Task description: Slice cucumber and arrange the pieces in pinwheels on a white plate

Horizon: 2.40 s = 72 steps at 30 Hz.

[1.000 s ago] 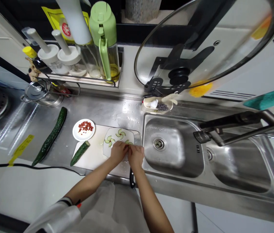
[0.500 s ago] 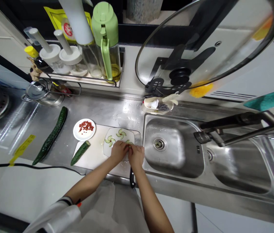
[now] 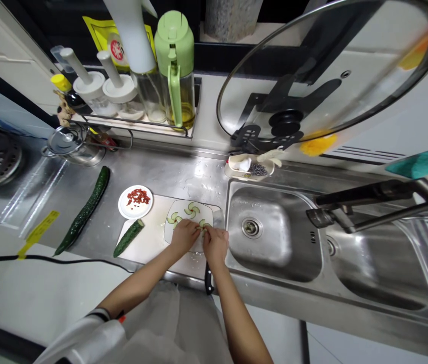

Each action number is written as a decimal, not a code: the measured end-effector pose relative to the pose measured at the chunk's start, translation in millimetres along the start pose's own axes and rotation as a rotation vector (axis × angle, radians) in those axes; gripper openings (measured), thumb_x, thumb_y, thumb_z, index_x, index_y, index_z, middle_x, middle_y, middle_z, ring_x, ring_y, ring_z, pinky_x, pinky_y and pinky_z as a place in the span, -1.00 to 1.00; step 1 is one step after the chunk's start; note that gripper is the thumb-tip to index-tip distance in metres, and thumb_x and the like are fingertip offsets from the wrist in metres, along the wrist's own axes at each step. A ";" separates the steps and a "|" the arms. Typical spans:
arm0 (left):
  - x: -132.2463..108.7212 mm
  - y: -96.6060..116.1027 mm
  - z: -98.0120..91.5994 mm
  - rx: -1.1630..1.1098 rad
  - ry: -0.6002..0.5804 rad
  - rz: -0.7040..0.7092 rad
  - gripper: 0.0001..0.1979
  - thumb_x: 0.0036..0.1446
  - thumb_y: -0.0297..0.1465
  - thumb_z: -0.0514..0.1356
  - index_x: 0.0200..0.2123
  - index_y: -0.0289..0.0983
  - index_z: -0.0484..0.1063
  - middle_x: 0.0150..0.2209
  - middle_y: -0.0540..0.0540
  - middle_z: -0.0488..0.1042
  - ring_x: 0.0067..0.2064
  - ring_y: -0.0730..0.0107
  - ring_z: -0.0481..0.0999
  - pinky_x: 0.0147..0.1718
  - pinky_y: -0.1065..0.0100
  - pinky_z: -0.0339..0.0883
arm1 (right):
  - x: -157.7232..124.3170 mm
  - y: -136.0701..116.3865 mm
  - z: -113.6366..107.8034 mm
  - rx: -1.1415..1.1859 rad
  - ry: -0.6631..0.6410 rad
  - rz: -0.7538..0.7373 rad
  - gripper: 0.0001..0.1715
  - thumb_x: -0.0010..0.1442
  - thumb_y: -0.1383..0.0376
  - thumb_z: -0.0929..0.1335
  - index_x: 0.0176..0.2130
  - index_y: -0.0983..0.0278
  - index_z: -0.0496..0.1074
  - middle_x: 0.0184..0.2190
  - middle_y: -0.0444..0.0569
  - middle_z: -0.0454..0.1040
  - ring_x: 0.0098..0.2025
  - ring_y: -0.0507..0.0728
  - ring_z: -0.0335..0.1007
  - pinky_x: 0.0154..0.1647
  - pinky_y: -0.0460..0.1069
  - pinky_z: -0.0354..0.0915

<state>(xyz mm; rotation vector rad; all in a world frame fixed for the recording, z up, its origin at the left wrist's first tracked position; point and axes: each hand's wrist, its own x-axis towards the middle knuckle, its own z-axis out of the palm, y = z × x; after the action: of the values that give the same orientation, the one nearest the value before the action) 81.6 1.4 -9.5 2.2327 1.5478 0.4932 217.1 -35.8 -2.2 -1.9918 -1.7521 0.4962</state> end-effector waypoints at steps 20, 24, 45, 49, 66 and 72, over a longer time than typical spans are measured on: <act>-10.8 -26.2 -42.6 -0.091 0.092 -0.082 -0.85 0.14 -0.41 0.11 -0.34 -0.26 0.50 -0.38 -0.10 0.48 -0.24 0.33 0.41 -0.21 0.33 0.27 | -3.7 -5.2 -0.5 0.042 0.048 -0.031 -0.68 0.20 0.29 0.21 -0.18 0.27 0.50 -0.30 0.00 0.52 -0.23 0.12 0.32 -0.07 0.04 0.08; -12.2 -53.6 -78.8 -0.090 0.202 -0.263 -0.83 0.14 -0.40 0.11 -0.29 -0.25 0.51 -0.30 -0.10 0.52 -0.22 0.32 0.42 -0.15 0.32 0.26 | -2.7 -13.2 0.3 0.064 0.064 -0.080 -0.70 0.19 0.32 0.20 -0.20 0.28 0.49 -0.29 0.00 0.53 -0.22 0.12 0.34 -0.06 0.04 0.09; 6.8 -155.8 -114.9 0.231 0.164 -0.828 -0.72 0.05 -0.28 0.09 -0.30 -0.28 0.55 -0.28 -0.21 0.51 -0.18 0.20 0.43 -0.16 0.30 0.24 | -7.1 -40.0 15.6 0.038 -0.019 -0.148 -0.68 0.21 0.30 0.21 -0.22 0.29 0.52 -0.34 0.03 0.52 -0.21 0.15 0.31 -0.10 0.05 0.14; 8.9 -156.8 -115.4 0.230 0.160 -0.851 -0.72 0.05 -0.30 0.09 -0.31 -0.27 0.56 -0.28 -0.21 0.52 -0.19 0.19 0.45 -0.19 0.30 0.25 | -7.9 -40.0 16.7 0.033 -0.023 -0.136 -0.69 0.19 0.32 0.22 -0.23 0.29 0.52 -0.34 0.03 0.52 -0.23 0.15 0.31 -0.08 0.05 0.13; -22.0 -105.6 -109.9 0.034 0.198 -0.475 -0.77 0.12 -0.34 0.11 -0.33 -0.25 0.56 -0.32 -0.11 0.55 -0.20 0.28 0.44 -0.11 0.33 0.25 | -11.9 -39.7 20.8 0.025 -0.025 -0.123 -0.69 0.20 0.29 0.22 -0.22 0.27 0.52 -0.34 0.02 0.50 -0.23 0.15 0.29 -0.07 0.05 0.11; -28.1 -68.3 -83.3 -0.112 0.136 -0.178 -0.85 0.11 -0.41 0.16 -0.32 -0.23 0.55 -0.33 -0.10 0.53 -0.24 0.34 0.44 -0.16 0.33 0.29 | -15.2 -41.2 13.3 0.027 -0.026 -0.128 -0.70 0.21 0.30 0.22 -0.22 0.28 0.52 -0.34 0.02 0.49 -0.23 0.14 0.28 -0.06 0.04 0.11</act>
<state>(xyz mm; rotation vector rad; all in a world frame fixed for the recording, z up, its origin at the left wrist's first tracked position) -23.4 5.9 27.1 1.9922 1.7223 0.6733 173.6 -45.5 8.7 -1.8483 -1.8646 0.5029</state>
